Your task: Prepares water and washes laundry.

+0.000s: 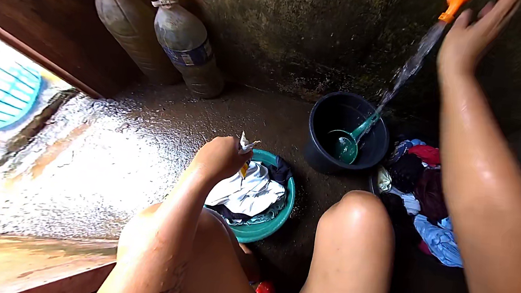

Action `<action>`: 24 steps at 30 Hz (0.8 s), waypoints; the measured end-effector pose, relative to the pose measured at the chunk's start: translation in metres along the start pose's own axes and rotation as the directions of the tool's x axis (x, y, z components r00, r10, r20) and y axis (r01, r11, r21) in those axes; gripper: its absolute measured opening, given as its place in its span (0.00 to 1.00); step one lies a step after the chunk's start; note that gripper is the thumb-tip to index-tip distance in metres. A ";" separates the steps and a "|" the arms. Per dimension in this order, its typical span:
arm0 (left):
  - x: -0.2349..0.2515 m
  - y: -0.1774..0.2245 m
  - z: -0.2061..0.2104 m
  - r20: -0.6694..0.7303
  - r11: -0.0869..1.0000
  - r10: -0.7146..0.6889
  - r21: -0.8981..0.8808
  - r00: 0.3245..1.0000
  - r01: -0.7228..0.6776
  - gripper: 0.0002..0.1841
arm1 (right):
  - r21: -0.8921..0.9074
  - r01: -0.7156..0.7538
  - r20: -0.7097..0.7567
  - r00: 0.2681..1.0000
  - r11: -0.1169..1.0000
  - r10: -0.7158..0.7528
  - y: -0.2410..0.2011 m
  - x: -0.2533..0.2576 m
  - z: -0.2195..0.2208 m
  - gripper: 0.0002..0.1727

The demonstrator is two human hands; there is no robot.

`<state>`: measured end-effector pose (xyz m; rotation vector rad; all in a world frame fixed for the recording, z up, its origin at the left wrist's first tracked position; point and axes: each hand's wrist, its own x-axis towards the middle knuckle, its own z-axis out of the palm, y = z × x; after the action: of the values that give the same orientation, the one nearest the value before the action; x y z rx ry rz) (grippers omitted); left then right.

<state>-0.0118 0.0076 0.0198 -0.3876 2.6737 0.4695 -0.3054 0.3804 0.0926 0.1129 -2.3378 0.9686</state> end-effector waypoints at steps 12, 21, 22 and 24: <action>-0.001 -0.006 -0.004 0.001 1.000 -0.015 -0.021 1.000 0.015 0.24 | 0.578 -0.793 0.600 0.573 0.192 0.558 0.038 -0.070 0.062 0.21; 0.000 -0.004 -0.003 0.017 1.000 -0.013 -0.016 1.000 0.014 0.23 | 0.434 -0.821 0.642 0.570 0.371 0.512 0.043 -0.070 0.057 0.20; 0.000 -0.004 -0.002 0.017 1.000 -0.012 -0.017 1.000 0.012 0.23 | 0.428 -0.810 0.628 0.585 0.400 0.513 0.047 -0.071 0.058 0.20; -0.001 -0.004 -0.003 0.010 1.000 -0.002 -0.017 1.000 0.002 0.23 | 0.388 -0.801 0.692 0.580 0.456 0.430 0.052 -0.071 0.055 0.18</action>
<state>-0.0108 0.0028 0.0211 -0.3919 2.6608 0.4925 -0.2901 0.3713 -0.0100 -0.3338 -2.3411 2.4666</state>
